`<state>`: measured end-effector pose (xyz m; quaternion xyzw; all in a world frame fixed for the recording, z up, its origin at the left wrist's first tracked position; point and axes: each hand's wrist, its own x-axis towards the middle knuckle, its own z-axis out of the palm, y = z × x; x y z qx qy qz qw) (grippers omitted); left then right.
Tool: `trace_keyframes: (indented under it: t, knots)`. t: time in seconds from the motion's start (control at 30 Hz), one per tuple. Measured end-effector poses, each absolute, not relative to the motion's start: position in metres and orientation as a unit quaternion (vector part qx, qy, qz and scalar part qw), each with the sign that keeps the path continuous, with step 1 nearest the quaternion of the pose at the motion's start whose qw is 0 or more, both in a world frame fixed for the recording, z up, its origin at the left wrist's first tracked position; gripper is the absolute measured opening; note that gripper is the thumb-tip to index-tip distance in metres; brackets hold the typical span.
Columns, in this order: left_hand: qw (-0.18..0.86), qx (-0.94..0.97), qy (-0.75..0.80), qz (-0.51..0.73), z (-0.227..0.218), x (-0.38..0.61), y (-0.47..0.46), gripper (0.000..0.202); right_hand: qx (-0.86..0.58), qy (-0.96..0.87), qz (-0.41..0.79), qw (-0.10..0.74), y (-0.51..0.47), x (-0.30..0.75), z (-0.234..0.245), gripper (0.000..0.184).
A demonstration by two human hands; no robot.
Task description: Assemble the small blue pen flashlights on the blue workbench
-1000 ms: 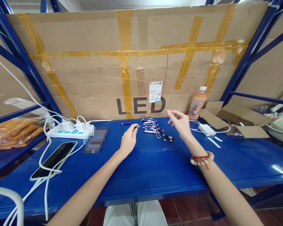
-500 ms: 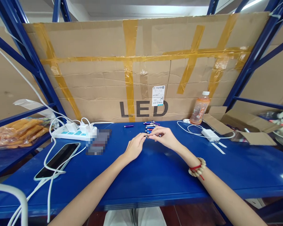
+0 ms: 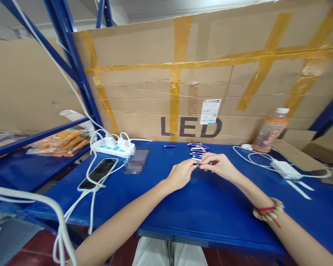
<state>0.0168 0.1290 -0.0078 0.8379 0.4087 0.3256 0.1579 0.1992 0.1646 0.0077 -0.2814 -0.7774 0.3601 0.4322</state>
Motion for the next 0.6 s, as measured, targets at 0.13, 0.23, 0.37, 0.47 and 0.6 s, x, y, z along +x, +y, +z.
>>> trace_keyframes:
  t: [0.13, 0.23, 0.37, 0.47, 0.6]
  knots:
    - [0.140, 0.836, 0.423, 0.321, -0.011, 0.016, 0.130, 0.029, -0.322, -0.768, 0.348, 0.430, 0.166, 0.196, 0.003, 0.035]
    - [0.128, 0.843, 0.422, 0.309, -0.013, 0.015, 0.133, 0.031, -0.344, -0.769, 0.335, 0.422, 0.170, 0.197, -0.003, 0.038]
    - [0.107, 0.861, 0.419, 0.265, -0.013, 0.011, 0.136, 0.032, -0.380, -0.777, 0.319, 0.388, 0.177, 0.202, -0.009, 0.040]
    - [0.108, 0.869, 0.422, 0.234, -0.012, 0.009, 0.139, 0.033, -0.414, -0.776, 0.312, 0.360, 0.180, 0.202, -0.009, 0.045]
    - [0.117, 0.872, 0.424, 0.217, -0.013, 0.008, 0.145, 0.033, -0.461, -0.754, 0.302, 0.356, 0.183, 0.198, -0.007, 0.054]
